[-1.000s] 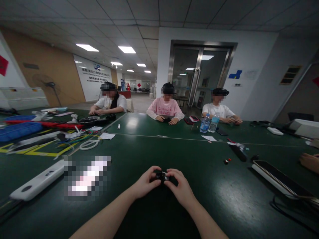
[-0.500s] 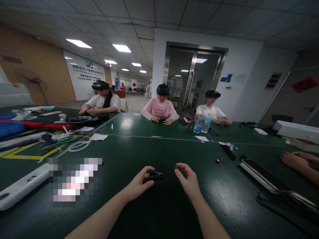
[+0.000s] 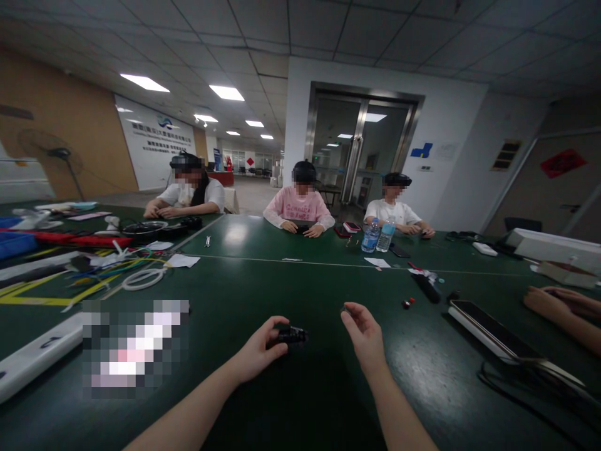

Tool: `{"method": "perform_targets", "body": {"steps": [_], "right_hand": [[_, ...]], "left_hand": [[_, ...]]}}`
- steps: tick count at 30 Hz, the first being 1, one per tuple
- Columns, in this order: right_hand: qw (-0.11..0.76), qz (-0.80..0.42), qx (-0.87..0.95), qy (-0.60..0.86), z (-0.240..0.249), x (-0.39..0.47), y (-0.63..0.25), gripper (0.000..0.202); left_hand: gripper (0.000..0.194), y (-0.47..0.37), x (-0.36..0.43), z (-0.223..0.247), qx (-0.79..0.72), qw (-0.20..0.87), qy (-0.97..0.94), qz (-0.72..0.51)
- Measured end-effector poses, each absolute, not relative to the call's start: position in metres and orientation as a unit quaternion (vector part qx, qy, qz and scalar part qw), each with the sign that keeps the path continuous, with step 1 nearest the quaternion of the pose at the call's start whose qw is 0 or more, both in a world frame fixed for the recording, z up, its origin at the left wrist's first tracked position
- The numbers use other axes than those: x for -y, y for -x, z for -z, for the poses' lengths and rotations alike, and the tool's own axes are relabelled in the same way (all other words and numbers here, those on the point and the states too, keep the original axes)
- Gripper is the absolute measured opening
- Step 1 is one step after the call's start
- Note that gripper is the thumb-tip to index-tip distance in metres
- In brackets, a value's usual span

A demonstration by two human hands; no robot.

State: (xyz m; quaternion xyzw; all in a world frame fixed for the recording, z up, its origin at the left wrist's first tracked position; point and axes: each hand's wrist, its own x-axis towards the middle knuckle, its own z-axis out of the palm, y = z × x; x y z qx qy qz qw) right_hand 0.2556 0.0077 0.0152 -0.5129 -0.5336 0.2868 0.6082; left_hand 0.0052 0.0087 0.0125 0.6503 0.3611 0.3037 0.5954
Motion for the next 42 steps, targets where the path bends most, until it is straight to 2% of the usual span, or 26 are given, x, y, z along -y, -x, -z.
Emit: {"method": "perform_targets", "body": {"steps": [8,23,35,42], "right_hand": [[0.593,-0.29,0.54,0.522,-0.01,-0.012,-0.257,0.038],[0.523,-0.306,0.572,0.553,-0.003,-0.018,-0.26,0.033],[0.404,-0.304,0.672,0.541,-0.021,0.0,-0.236,0.018],[0.413,-0.327,0.685,0.504,-0.02,0.006,-0.212,0.018]], "left_hand": [[0.044,-0.006,-0.01,-0.011,-0.361,0.595,-0.651,-0.303],[0.043,-0.006,-0.009,-0.012,-0.361,0.592,-0.653,-0.305],[0.043,-0.008,-0.01,-0.008,-0.352,0.596,-0.648,-0.319],[0.041,-0.01,-0.011,-0.009,-0.34,0.601,-0.645,-0.328]]}}
